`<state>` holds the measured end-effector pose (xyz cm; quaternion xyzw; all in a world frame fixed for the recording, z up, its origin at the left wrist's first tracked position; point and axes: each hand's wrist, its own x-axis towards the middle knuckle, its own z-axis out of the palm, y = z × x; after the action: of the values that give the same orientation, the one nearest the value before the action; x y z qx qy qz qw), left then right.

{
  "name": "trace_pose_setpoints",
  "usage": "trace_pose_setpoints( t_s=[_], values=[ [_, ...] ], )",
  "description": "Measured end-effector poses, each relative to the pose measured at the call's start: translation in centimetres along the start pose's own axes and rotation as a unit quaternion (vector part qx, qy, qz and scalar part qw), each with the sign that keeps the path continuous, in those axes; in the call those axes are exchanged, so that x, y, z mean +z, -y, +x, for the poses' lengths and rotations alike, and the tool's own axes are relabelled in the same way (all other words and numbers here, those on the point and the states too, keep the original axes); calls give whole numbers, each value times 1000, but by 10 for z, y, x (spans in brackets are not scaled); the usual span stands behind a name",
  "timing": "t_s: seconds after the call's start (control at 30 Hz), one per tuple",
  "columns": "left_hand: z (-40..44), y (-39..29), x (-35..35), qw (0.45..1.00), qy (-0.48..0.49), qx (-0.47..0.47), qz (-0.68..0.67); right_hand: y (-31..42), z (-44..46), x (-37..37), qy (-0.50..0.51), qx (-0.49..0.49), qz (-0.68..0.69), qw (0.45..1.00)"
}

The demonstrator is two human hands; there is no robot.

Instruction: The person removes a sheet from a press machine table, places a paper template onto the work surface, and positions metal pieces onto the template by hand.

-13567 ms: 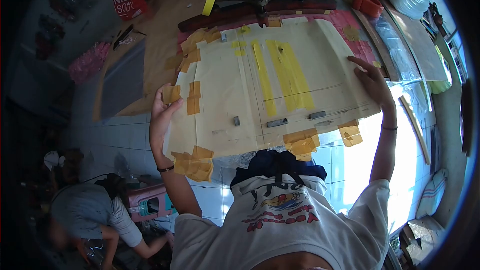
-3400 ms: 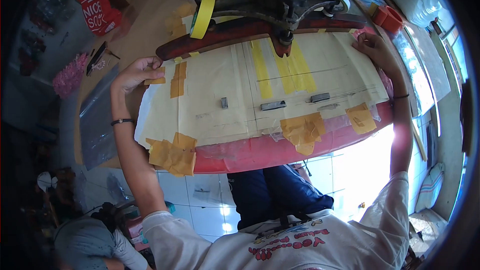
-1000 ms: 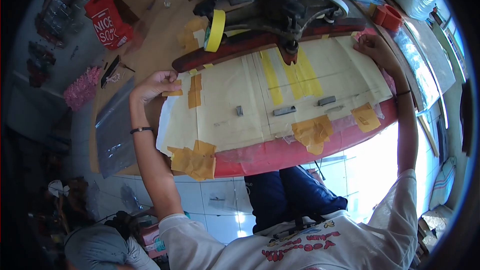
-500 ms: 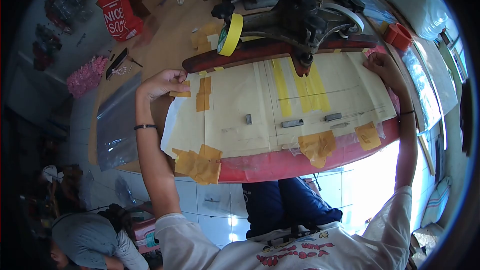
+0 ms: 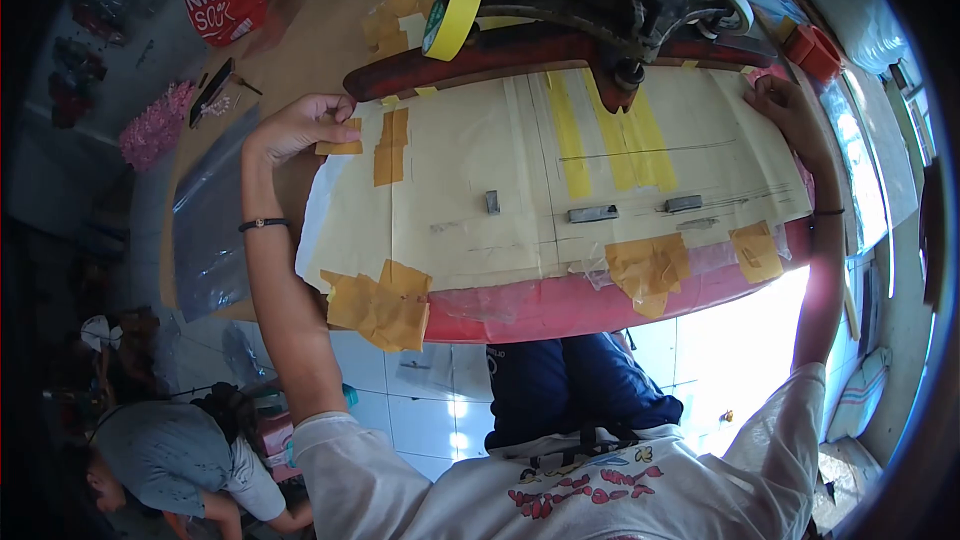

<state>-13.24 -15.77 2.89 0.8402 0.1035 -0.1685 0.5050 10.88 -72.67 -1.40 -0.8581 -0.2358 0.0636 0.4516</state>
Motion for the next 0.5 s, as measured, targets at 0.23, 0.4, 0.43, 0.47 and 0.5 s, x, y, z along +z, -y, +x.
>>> trace_pose_setpoints(
  t_s=[0.23, 0.4, 0.43, 0.47, 0.5],
  values=[
    [-3, 3, 2, 1000, -8, 9, -13, 1, 0, -2, 7, -8, -4, 1000],
    [1, 2, 0, 1000, 1, 24, 0, -4, 0, -2, 5, 3, -8, 1000],
    [2, 0, -1, 1000, -5, 24, 7, -4, 0, -4, 7, 6, -13, 1000],
    [1, 0, -1, 1000, -11, 21, 12, -5, 0, -3, 13, 11, -18, 1000],
    [-1, 1, 1, 1000, -17, 15, 16, -7, 0, -2, 3, -3, -9, 1000]
  ],
)
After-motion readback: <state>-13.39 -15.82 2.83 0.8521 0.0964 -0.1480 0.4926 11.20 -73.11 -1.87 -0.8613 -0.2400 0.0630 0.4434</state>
